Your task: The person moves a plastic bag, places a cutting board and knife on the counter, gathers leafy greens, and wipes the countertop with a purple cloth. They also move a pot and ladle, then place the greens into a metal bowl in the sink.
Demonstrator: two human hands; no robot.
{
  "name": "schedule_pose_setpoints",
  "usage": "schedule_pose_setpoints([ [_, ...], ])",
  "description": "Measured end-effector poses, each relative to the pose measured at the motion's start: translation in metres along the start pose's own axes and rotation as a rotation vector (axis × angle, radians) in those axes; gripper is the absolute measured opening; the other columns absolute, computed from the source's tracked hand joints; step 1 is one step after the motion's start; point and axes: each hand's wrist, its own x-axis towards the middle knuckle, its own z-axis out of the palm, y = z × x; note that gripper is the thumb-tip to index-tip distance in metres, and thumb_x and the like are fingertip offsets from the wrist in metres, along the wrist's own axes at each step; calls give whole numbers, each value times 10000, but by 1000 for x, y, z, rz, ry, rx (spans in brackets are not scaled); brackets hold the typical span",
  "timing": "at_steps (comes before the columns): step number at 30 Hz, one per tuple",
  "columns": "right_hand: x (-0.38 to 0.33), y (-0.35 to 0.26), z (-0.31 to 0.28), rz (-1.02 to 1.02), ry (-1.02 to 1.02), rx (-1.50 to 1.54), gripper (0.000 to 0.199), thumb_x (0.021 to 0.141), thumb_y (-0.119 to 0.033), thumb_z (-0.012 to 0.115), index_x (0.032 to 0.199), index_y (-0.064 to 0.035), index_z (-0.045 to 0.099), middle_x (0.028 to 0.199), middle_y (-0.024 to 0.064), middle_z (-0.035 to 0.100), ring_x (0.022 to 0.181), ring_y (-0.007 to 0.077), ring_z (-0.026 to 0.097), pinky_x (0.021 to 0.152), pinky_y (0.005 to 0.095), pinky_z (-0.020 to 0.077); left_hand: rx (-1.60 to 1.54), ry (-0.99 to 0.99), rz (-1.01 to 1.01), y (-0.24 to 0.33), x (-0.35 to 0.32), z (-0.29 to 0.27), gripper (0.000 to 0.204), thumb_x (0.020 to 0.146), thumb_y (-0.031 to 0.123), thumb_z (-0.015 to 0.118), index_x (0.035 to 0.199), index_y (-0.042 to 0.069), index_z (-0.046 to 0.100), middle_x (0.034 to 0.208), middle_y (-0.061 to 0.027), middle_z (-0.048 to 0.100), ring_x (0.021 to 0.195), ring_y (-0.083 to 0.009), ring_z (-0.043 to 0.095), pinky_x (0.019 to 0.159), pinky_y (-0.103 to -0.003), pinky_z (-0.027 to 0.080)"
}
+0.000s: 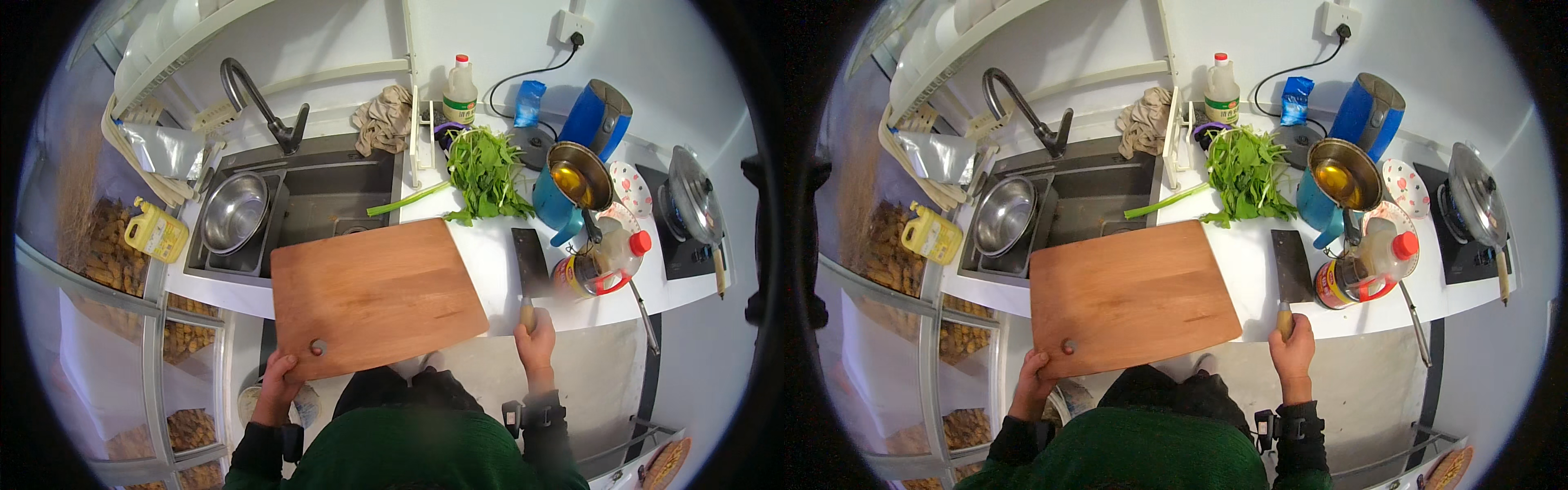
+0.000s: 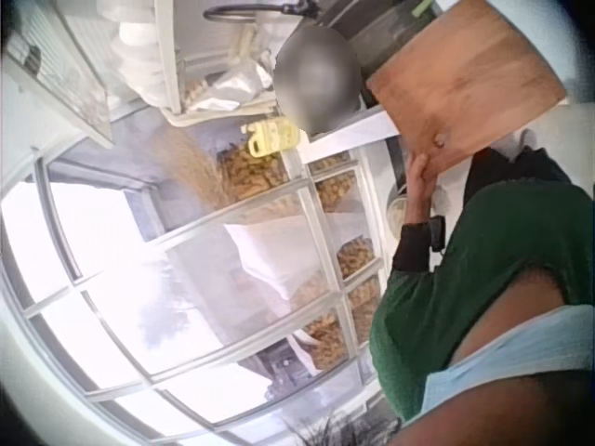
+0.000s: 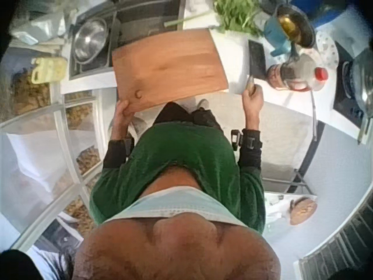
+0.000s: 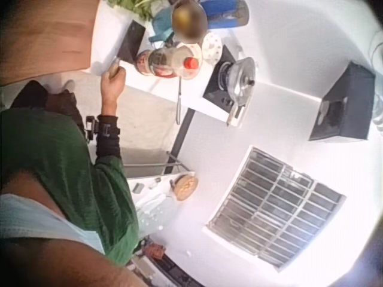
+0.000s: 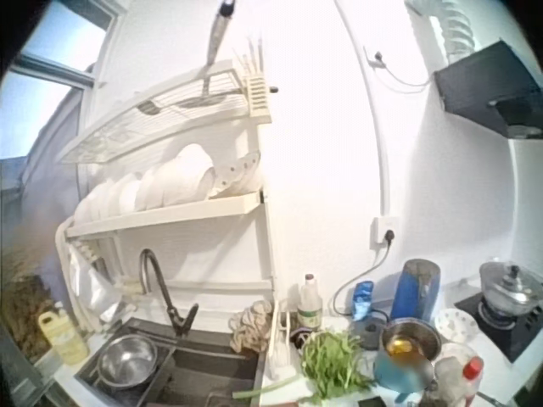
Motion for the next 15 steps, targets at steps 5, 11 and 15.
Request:
schedule_pose_setpoints([
  [5, 8, -17, -1, -28, -84, -323, 457, 676, -217, 675, 1049, 2, 529, 990, 187, 547, 889, 367, 539, 780, 442, 451, -104, 83, 7, 7, -21, -9, 580, 775, 185, 604, 1265, -44, 392, 1126, -167, 555, 1024, -276, 568, 898, -426, 470],
  [11, 10, -94, -29, 183, -370, 654, 653, 764, -369, 687, 1235, 18, 452, 1067, 170, 541, 959, 274, 562, 801, 382, 474, -183, 41, -7, 16, -8, -9, 642, 745, 235, 648, 1271, -26, 389, 1143, -149, 531, 1024, -274, 559, 906, -416, 464],
  [15, 11, -155, -8, 240, -468, 1288, 631, 790, -306, 674, 1252, 51, 434, 1174, 140, 533, 1045, 221, 544, 896, 337, 436, -85, -112, 32, 28, 34, -8, 721, 732, 285, 661, 1325, 22, 346, 1210, -125, 483, 1025, -236, 523, 879, -388, 468],
])
